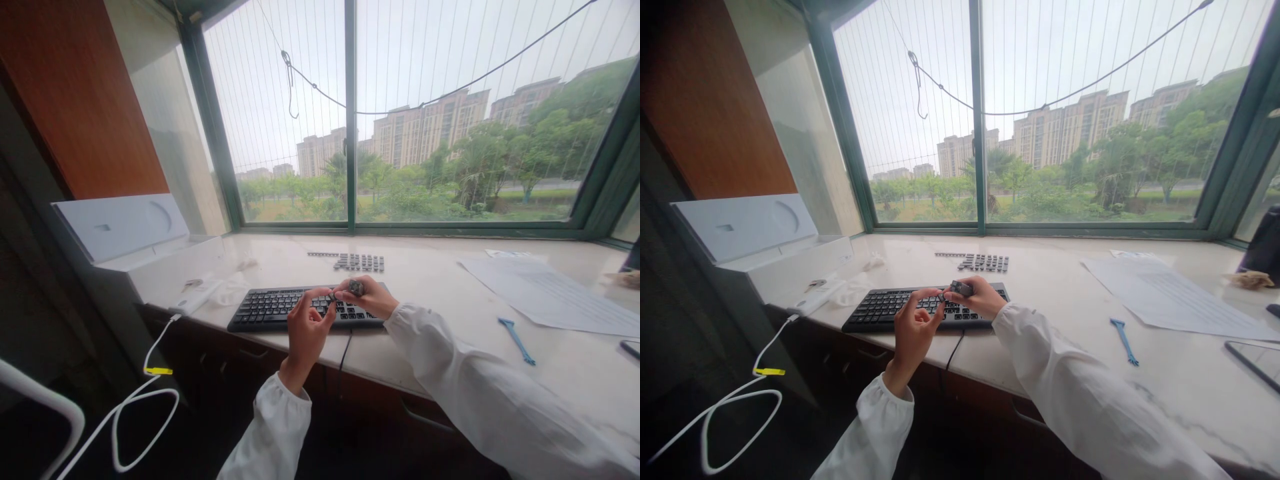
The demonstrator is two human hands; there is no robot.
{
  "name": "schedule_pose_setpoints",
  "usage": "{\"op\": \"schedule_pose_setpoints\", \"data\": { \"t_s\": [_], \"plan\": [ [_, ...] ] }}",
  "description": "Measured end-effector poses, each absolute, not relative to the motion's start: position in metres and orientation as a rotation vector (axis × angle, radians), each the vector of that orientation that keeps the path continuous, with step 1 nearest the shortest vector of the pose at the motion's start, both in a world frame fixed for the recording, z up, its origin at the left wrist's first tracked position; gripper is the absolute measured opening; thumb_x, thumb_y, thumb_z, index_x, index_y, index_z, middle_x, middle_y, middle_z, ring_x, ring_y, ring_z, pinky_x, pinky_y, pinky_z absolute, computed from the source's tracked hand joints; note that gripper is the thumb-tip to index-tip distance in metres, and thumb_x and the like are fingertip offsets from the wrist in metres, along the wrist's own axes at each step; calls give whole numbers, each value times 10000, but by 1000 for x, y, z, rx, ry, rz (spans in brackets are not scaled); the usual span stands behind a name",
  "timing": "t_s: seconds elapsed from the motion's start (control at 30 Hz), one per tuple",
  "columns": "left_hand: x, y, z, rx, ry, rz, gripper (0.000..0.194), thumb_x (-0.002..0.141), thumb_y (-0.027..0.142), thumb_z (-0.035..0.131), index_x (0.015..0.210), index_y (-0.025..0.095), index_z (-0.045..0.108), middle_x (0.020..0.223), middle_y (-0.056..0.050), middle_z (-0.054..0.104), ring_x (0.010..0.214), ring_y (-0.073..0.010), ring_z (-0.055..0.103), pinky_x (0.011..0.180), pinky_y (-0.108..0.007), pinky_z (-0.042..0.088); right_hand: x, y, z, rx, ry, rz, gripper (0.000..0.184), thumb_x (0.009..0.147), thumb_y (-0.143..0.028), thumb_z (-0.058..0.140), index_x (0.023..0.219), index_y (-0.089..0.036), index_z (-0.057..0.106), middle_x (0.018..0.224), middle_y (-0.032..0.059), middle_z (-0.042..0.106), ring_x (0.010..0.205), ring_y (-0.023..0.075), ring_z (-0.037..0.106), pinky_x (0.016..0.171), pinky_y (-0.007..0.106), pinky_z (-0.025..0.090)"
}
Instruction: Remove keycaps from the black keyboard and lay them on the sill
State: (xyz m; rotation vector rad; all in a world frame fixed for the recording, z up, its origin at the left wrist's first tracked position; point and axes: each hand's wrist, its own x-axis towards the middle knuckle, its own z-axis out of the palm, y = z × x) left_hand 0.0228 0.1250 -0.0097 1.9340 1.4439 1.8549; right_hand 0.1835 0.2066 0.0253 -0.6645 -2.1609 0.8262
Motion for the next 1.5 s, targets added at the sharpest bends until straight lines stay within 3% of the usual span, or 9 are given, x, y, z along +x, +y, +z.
{"op": "schedule_pose_setpoints", "data": {
  "t_s": [0.3,0.5,0.83,1.03,1.17,1.33,1.5],
  "plan": [
    [16,125,-7,2138,1611,1706,229,827,362,598,1029,258,629,1043,-8,676,450,-51,480,555,-207,461,183,206,25,-710,-2195,793,456,741,-567,597,820,-124,672,674,23,590,627,131,499,581,239,384],
    [14,128,-2,2256,1765,1652,253,829,387,590,1043,270,656,987,-20,697,600,-112,605,626,-230,480,181,204,27,-722,-2223,713,450,766,-569,563,778,-129,654,636,2,547,593,109,448,549,226,332],
    [8,149,20,2561,1731,1411,191,820,224,593,996,246,662,949,-36,668,823,-161,634,748,-269,494,184,218,16,-804,-2148,513,316,808,-405,533,749,-133,683,589,-11,571,572,112,476,545,221,329],
    [-37,222,50,2547,2040,1101,195,749,191,612,931,230,671,912,-25,680,851,-189,613,798,-296,477,196,230,15,-1080,-2129,173,195,782,-244,513,781,-181,698,646,9,646,611,137,556,599,232,368],
    [-73,296,63,2447,2270,741,239,728,225,615,960,231,671,928,-18,687,883,-202,605,827,-304,464,203,233,15,-1330,-2147,-116,224,822,-284,480,853,-222,692,708,38,671,637,169,590,594,254,364],
    [-101,373,52,2371,2360,219,230,716,263,631,934,237,697,1009,-52,671,928,-211,602,836,-295,458,205,233,15,-1431,-2213,-244,234,859,-322,458,831,-212,662,706,46,661,606,165,591,554,257,338],
    [-111,430,33,2343,2325,107,236,691,316,678,915,246,705,1034,-52,668,929,-198,608,832,-276,460,205,237,12,-1437,-2255,-315,221,864,-308,450,772,-205,623,666,38,646,564,155,576,521,263,294]
  ]
}}
